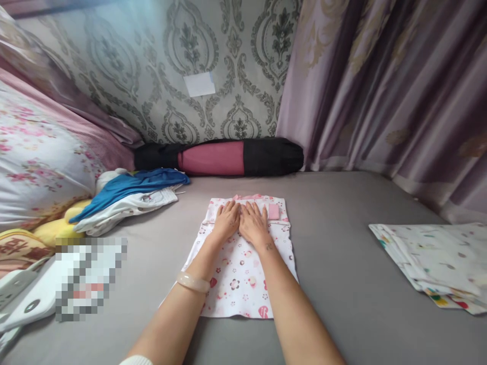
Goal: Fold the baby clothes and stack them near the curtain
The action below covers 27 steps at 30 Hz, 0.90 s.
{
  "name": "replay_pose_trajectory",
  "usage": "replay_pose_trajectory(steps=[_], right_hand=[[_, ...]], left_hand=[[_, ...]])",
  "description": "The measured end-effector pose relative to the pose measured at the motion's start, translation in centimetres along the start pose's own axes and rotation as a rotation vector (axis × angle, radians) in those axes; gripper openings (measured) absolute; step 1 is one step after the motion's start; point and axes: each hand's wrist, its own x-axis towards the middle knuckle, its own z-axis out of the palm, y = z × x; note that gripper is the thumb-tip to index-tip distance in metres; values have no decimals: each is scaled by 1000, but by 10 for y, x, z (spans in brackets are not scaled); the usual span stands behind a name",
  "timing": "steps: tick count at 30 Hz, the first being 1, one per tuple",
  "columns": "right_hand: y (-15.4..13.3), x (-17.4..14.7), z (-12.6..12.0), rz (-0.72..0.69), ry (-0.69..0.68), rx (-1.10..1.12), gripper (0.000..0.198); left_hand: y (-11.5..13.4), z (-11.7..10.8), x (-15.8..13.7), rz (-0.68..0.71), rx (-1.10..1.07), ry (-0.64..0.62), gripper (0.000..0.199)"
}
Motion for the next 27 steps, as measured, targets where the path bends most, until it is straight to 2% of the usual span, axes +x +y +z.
replay_pose_trajectory(steps=[5,11,15,20,27], right_hand=[[1,1,4,58,56,-35,54],[6,2,3,164,129,-73,56],[10,3,2,228,122,-82,55],[16,4,2,238,168,-98,54],[30,1,-2,334,204,-115,54]], left_hand=[[2,-4,-2,-49,0,42,40],[-3,-6,-1,-139,-20,30,48],[-9,-6,0,-203,32,40,57],[-16,-7,1,-250,86,60,58],[-23,-9,1,-309,95,57,61]])
